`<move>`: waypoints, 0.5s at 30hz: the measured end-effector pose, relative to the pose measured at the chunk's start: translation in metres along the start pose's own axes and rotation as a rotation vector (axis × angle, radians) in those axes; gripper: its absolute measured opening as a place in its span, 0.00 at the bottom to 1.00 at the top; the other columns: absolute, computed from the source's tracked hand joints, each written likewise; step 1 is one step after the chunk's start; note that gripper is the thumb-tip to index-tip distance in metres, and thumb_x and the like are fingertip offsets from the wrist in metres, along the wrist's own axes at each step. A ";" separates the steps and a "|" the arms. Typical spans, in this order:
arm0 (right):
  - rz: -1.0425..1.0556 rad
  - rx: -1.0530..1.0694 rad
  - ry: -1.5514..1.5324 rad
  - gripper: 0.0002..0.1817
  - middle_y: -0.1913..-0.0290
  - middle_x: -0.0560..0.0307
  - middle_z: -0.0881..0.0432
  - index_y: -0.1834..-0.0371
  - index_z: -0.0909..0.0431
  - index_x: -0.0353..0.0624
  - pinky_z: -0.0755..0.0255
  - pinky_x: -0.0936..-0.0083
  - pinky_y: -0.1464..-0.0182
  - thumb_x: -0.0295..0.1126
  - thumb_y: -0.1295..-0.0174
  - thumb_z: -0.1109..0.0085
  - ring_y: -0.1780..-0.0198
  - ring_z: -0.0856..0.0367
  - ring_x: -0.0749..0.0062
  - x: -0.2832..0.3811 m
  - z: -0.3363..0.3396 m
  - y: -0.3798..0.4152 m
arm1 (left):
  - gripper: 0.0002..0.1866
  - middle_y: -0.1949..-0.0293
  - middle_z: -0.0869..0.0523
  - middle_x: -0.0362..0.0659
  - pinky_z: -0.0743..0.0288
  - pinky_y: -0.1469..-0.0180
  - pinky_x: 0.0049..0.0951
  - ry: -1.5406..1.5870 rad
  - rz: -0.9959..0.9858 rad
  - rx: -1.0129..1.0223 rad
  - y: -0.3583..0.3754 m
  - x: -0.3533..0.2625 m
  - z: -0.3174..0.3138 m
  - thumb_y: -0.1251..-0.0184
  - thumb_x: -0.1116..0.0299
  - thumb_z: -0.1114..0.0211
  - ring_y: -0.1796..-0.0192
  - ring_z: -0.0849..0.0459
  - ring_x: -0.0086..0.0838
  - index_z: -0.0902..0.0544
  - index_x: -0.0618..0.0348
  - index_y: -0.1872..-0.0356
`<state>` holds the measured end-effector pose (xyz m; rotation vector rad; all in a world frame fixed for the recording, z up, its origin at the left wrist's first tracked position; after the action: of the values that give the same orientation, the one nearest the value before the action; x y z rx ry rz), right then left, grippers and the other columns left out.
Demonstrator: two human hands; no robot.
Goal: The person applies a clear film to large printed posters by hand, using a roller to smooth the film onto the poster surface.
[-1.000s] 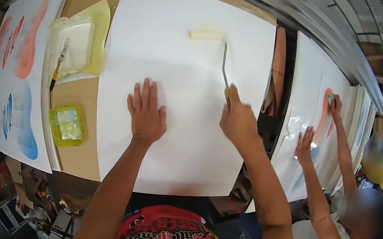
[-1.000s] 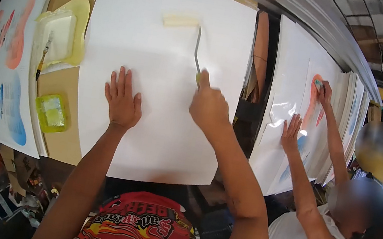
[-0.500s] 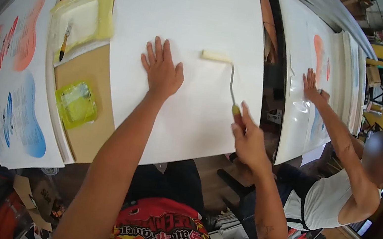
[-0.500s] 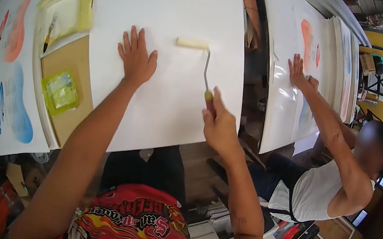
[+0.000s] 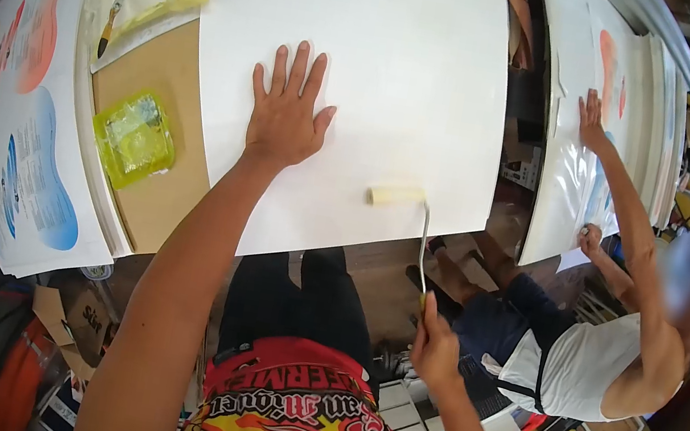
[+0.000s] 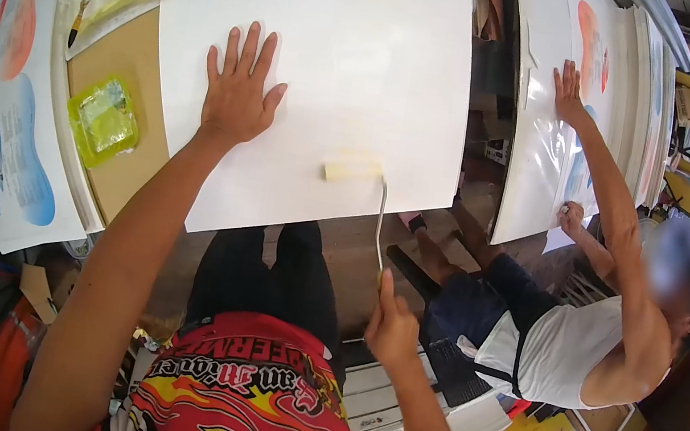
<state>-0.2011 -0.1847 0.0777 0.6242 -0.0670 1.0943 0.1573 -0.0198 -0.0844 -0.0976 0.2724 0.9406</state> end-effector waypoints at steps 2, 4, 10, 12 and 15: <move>-0.015 -0.019 -0.013 0.40 0.67 0.35 0.20 0.20 0.38 0.43 0.22 0.50 0.64 0.18 0.39 0.42 0.67 0.17 0.34 -0.005 -0.005 0.022 | 0.39 0.15 0.53 0.49 0.61 0.21 0.66 -0.015 0.004 -0.024 0.001 -0.001 -0.001 0.22 0.48 0.48 0.16 0.55 0.54 0.47 0.49 0.16; -0.016 -0.053 0.013 0.41 0.67 0.37 0.20 0.19 0.39 0.46 0.23 0.50 0.66 0.18 0.39 0.41 0.67 0.17 0.36 -0.006 -0.005 -0.010 | 0.38 0.15 0.53 0.49 0.61 0.21 0.66 -0.034 0.001 -0.045 0.001 -0.001 -0.006 0.21 0.48 0.48 0.16 0.54 0.54 0.46 0.49 0.16; 0.040 -0.172 0.003 0.42 0.64 0.40 0.21 0.18 0.42 0.51 0.23 0.50 0.66 0.22 0.37 0.39 0.66 0.17 0.38 -0.021 -0.036 -0.039 | 0.38 0.15 0.49 0.47 0.62 0.20 0.64 -0.081 -0.032 -0.119 0.003 0.003 -0.016 0.20 0.44 0.50 0.15 0.54 0.50 0.46 0.47 0.16; -0.005 -0.130 -0.012 0.41 0.64 0.40 0.20 0.18 0.41 0.52 0.22 0.51 0.66 0.23 0.36 0.39 0.68 0.17 0.39 -0.038 -0.049 0.019 | 0.38 0.15 0.49 0.47 0.62 0.20 0.63 -0.115 -0.041 -0.136 0.002 0.003 -0.019 0.20 0.44 0.51 0.15 0.53 0.50 0.46 0.46 0.16; -0.082 -0.055 -0.034 0.39 0.65 0.41 0.20 0.19 0.39 0.49 0.21 0.55 0.66 0.20 0.36 0.40 0.68 0.17 0.41 -0.055 -0.054 0.091 | 0.38 0.15 0.50 0.47 0.62 0.20 0.63 -0.116 -0.052 -0.161 0.003 0.003 -0.021 0.20 0.44 0.51 0.15 0.53 0.50 0.46 0.45 0.16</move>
<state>-0.3174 -0.1739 0.0538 0.5911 -0.1003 1.0000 0.1525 -0.0203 -0.1054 -0.1964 0.0863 0.9117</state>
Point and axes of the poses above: each hand's wrist, its own y-axis away from the middle knuckle, its own z-axis out of the back of the hand, x = y × z, the point moved 1 cm from there along -y, towards the middle knuckle
